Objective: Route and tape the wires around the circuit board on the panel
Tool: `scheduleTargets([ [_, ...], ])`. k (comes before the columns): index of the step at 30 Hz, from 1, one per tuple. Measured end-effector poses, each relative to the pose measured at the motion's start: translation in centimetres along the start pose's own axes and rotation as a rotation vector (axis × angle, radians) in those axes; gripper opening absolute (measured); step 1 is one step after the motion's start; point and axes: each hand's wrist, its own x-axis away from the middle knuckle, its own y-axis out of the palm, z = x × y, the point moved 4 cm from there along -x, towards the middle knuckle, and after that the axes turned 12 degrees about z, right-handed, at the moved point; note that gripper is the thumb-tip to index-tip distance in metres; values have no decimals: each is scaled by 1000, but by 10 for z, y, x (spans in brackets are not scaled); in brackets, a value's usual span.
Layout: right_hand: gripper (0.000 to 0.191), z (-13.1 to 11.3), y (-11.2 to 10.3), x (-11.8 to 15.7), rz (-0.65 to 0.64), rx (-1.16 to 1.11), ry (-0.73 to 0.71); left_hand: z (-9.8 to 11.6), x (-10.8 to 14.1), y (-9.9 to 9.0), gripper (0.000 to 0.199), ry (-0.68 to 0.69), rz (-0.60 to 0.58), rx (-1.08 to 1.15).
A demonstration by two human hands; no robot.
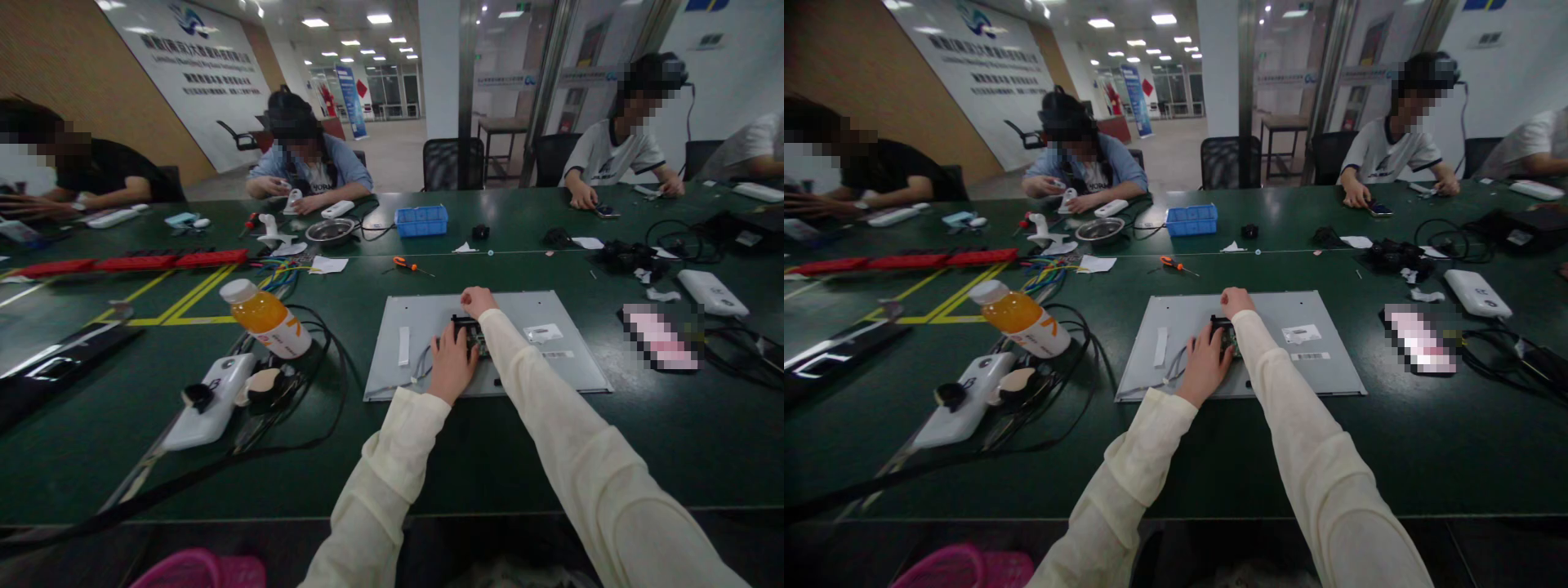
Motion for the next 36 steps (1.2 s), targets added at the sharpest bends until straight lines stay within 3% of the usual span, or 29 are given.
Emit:
scheduleTargets([
  [4, 17, 23, -31, 5, 82, -23, 35, 0, 1, 1, 43, 5, 13, -28],
  [8, 16, 70, -64, 19, 191, -47, 146, 1, 1, 1, 44, 3, 13, -36],
  [14, 26, 122, -65, 43, 206, -11, 178, 1, 1, 0, 45, 5, 11, -30],
  [21, 22, 133, -49, 57, 224, -119, 162, 0, 1, 1, 46, 13, -2, -11],
  [31, 26, 143, -71, 97, 290, -7, 102, 0, 0, 1, 45, 4, 2, -21],
  [36, 35, 145, -69, 112, 242, 12, 65, 1, -1, 0, 45, 11, 6, -6],
])
